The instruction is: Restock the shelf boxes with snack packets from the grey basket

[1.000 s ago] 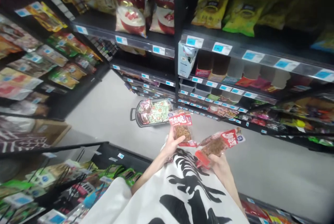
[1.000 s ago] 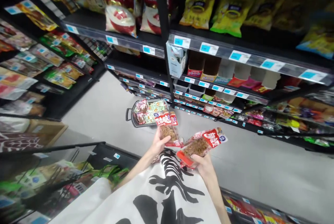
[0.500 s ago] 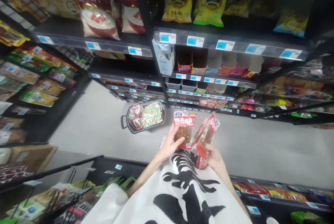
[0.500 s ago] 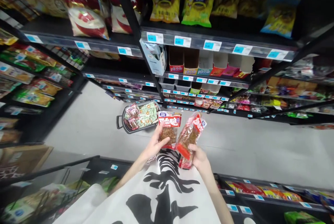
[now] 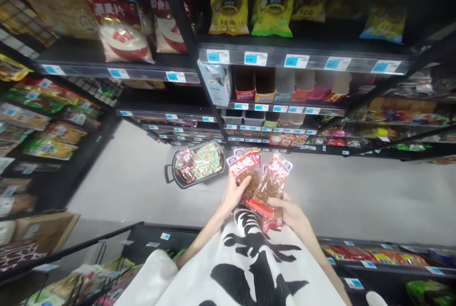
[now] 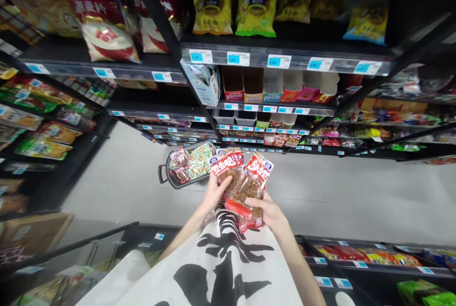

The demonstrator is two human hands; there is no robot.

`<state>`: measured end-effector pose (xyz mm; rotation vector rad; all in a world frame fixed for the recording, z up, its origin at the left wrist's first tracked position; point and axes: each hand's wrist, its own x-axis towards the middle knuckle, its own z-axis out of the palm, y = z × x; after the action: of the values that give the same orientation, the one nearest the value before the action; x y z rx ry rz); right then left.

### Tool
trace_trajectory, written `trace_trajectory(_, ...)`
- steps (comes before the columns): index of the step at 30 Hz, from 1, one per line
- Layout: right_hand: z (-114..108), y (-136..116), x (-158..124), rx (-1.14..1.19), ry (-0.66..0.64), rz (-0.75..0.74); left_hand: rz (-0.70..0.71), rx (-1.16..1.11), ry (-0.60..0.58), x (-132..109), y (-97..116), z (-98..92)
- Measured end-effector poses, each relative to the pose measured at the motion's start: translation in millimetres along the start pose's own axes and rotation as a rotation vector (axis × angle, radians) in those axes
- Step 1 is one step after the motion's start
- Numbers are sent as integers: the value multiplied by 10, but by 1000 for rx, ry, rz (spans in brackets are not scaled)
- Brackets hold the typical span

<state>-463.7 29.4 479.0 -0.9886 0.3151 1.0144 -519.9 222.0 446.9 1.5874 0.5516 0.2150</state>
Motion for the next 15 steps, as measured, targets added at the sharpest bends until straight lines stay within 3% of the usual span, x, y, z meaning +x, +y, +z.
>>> trace_trajectory(3, -46, -15, -51, -13, 69, -70, 16, 61, 74, 21, -12, -49)
trace_trajectory(6, -122, -48, -68, -93, 105, -132, 37, 111, 65, 55, -32, -131)
trace_trajectory(8, -178, -71, -47, -167, 107, -155, 64, 165, 13, 82, -36, -179)
trace_trajectory(13, -275, -116, 15, -383, 57, -186, 146, 357, -275, 58, 10, -169)
trace_trajectory(15, -295, -126, 13, -456, 125, -228, 185, 397, -278, -1, 16, -108)
